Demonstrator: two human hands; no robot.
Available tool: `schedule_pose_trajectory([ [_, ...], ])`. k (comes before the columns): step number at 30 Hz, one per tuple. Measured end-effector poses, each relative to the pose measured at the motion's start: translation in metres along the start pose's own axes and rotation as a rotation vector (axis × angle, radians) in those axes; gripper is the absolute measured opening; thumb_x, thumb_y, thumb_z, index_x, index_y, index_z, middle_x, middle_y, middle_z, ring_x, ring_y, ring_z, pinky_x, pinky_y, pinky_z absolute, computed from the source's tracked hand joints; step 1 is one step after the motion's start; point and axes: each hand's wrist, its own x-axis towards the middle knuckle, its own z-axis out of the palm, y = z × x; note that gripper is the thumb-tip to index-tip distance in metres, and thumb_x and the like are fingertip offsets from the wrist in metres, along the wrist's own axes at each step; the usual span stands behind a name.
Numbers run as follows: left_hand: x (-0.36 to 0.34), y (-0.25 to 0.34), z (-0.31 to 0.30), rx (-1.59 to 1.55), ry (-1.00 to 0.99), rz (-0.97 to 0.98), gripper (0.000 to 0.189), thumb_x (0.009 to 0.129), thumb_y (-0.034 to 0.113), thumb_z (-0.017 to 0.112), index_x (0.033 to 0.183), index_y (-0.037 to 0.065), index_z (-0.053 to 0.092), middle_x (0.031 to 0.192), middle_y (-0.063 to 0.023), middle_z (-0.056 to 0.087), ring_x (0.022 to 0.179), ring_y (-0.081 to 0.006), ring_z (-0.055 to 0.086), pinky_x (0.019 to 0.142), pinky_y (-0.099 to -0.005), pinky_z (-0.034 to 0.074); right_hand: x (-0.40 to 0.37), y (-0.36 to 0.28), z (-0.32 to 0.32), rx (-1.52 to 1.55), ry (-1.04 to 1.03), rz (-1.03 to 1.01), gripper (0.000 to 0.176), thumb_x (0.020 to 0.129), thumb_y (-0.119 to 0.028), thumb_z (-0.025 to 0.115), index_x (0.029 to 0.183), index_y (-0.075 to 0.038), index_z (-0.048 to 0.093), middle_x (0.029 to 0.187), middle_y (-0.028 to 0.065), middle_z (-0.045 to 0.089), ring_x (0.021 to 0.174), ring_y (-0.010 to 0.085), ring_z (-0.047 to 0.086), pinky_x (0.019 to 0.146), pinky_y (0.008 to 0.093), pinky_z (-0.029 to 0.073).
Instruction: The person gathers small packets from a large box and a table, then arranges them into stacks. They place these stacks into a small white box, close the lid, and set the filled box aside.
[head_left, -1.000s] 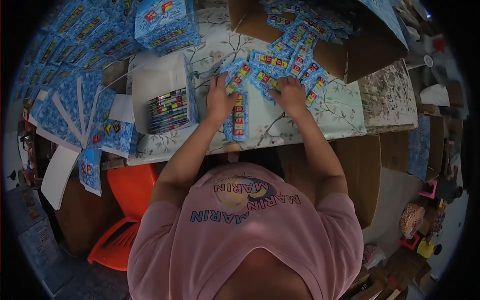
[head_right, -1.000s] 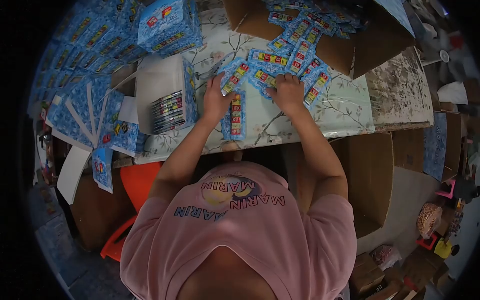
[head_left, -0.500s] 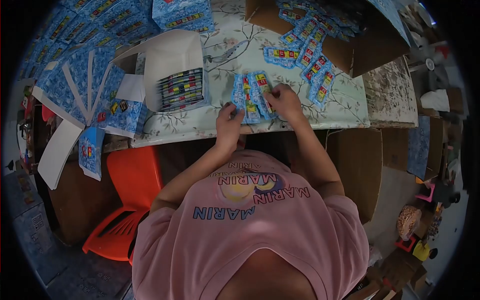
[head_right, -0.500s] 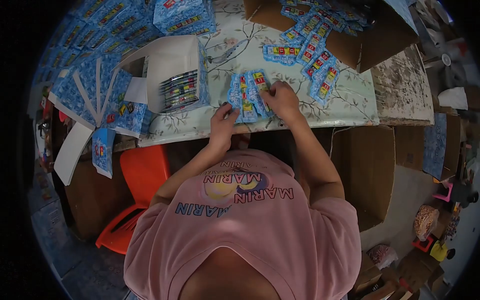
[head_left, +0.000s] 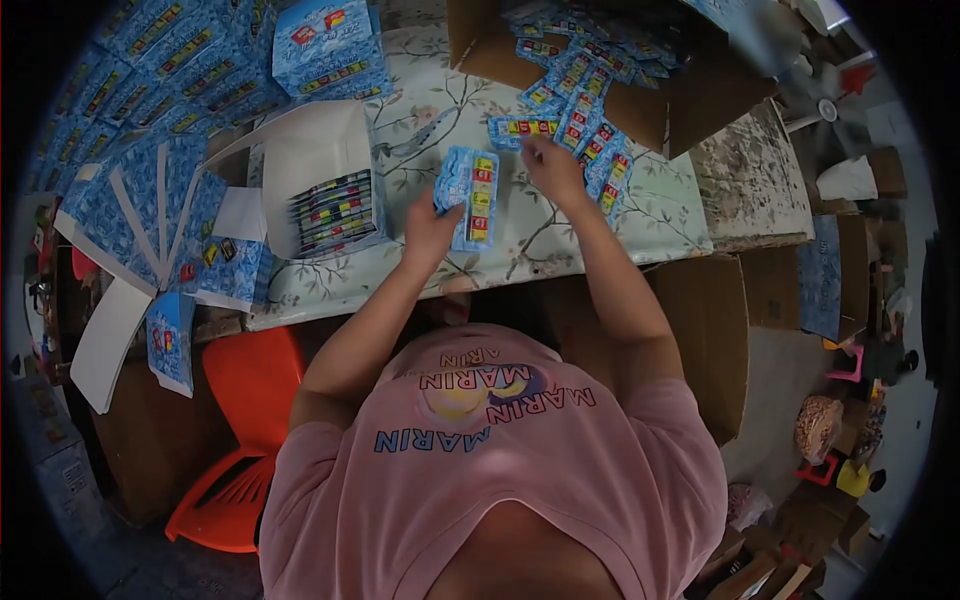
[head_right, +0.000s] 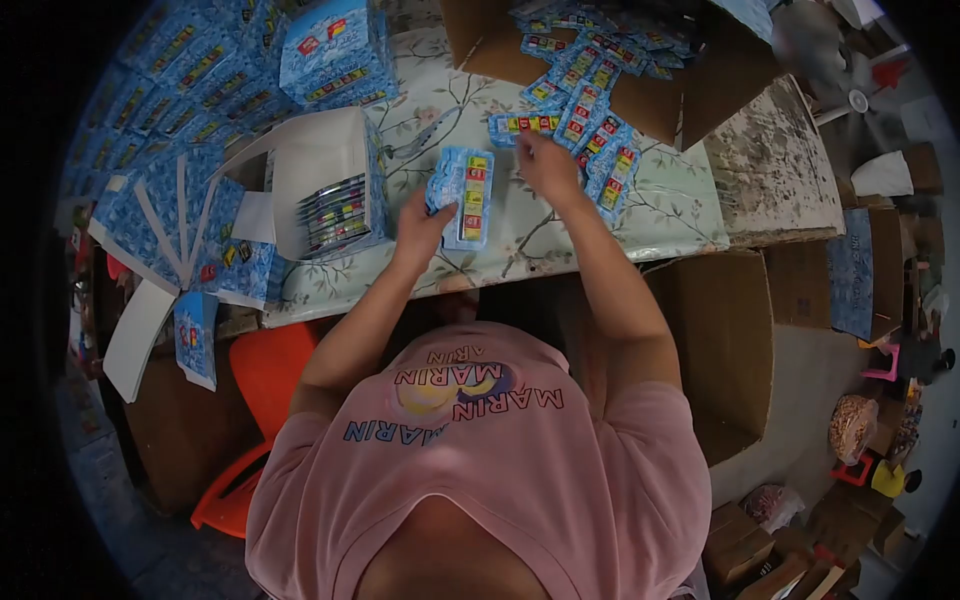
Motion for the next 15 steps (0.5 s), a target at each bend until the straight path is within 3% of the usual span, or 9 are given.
schedule_pose_trajectory([
  [1, 0.002, 0.021, -0.002, 0.008, -0.002, 0.000, 0.027, 0.078, 0.006, 0.062, 0.104, 0.003, 0.057, 0.087, -0.0099, 0.065, 0.077, -0.0182, 0.062, 0.069, -0.0332, 0.048, 0.022, 0.011, -0.004, -0.104, -0.010, -0.077, 0.032, 0.081, -0.013, 0.056, 0.112, -0.007, 0.057, 0.100, 0.0176, 0.062, 0.090, 0.0317, 0.060, 0.074, 0.0373, 0.049],
  [2, 0.005, 0.050, -0.006, 0.418, -0.081, 0.080, 0.027, 0.078, 0.009, 0.061, 0.105, 0.005, 0.057, 0.089, -0.0123, 0.065, 0.077, -0.0245, 0.063, 0.069, -0.0370, 0.049, 0.042, 0.018, -0.007, -0.209, -0.018, -0.158, 0.039, 0.078, -0.011, 0.057, 0.117, -0.010, 0.056, 0.108, 0.0191, 0.059, 0.101, 0.0339, 0.056, 0.082, 0.0394, 0.047],
  [3, 0.008, 0.067, -0.008, 0.830, -0.157, 0.162, 0.028, 0.077, 0.012, 0.061, 0.105, 0.007, 0.058, 0.090, -0.0148, 0.065, 0.078, -0.0308, 0.063, 0.069, -0.0408, 0.049, 0.053, 0.018, -0.006, -0.202, -0.009, -0.162, 0.039, 0.078, -0.011, 0.057, 0.117, -0.010, 0.056, 0.108, 0.0191, 0.059, 0.101, 0.0339, 0.056, 0.082, 0.0394, 0.047],
  [6, 0.009, 0.053, -0.011, 0.916, -0.332, 0.224, 0.029, 0.076, 0.015, 0.060, 0.105, 0.010, 0.058, 0.093, -0.0166, 0.063, 0.080, -0.0375, 0.060, 0.069, -0.0463, 0.048, 0.089, 0.022, 0.004, -0.474, -0.424, -0.229, 0.050, 0.070, -0.018, 0.064, 0.119, -0.008, 0.054, 0.118, 0.0194, 0.053, 0.109, 0.0328, 0.051, 0.091, 0.0407, 0.042],
  [8, 0.004, 0.046, -0.014, 0.907, -0.276, 0.228, 0.026, 0.077, 0.019, 0.061, 0.100, 0.008, 0.059, 0.089, -0.0154, 0.064, 0.080, -0.0364, 0.061, 0.068, -0.0446, 0.049, 0.091, -0.006, -0.014, -0.503, -0.437, -0.269, 0.046, 0.072, -0.018, 0.065, 0.115, -0.006, 0.055, 0.113, 0.0173, 0.056, 0.105, 0.0296, 0.053, 0.089, 0.0382, 0.043],
  [10, 0.001, 0.045, -0.019, 0.947, -0.312, 0.060, 0.026, 0.076, 0.018, 0.064, 0.100, 0.006, 0.060, 0.098, -0.0172, 0.062, 0.079, -0.0349, 0.062, 0.070, -0.0432, 0.049, 0.085, -0.023, -0.024, -0.526, -0.456, -0.283, 0.042, 0.073, -0.018, 0.066, 0.112, -0.004, 0.057, 0.108, 0.0151, 0.059, 0.101, 0.0264, 0.056, 0.087, 0.0356, 0.043],
  [12, 0.001, 0.031, -0.023, 0.796, -0.278, 0.155, 0.025, 0.077, 0.017, 0.065, 0.099, 0.005, 0.061, 0.106, -0.0184, 0.058, 0.084, -0.0332, 0.061, 0.073, -0.0418, 0.049, 0.076, -0.021, -0.035, 0.380, -0.228, 0.078, 0.032, 0.077, -0.017, 0.068, 0.103, -0.002, 0.058, 0.094, 0.0082, 0.061, 0.088, 0.0158, 0.057, 0.081, 0.0287, 0.044],
  [14, 0.001, 0.028, -0.019, 0.627, -0.257, 0.241, 0.024, 0.077, 0.015, 0.066, 0.098, 0.004, 0.062, 0.115, -0.0196, 0.054, 0.089, -0.0315, 0.061, 0.076, -0.0404, 0.048, 0.042, -0.024, -0.048, 0.462, -0.206, 0.114, 0.028, 0.078, -0.016, 0.068, 0.100, -0.002, 0.058, 0.089, 0.0055, 0.060, 0.083, 0.0125, 0.055, 0.077, 0.0263, 0.044],
  [15, 0.003, 0.039, -0.017, 0.786, -0.169, 0.495, 0.023, 0.077, 0.013, 0.066, 0.097, 0.003, 0.063, 0.120, -0.0184, 0.051, 0.095, -0.0302, 0.058, 0.079, -0.0394, 0.047, 0.027, -0.025, -0.054, 0.559, -0.186, 0.124, 0.024, 0.080, -0.015, 0.068, 0.097, -0.001, 0.058, 0.085, 0.0029, 0.059, 0.079, 0.0093, 0.052, 0.074, 0.0240, 0.044],
])
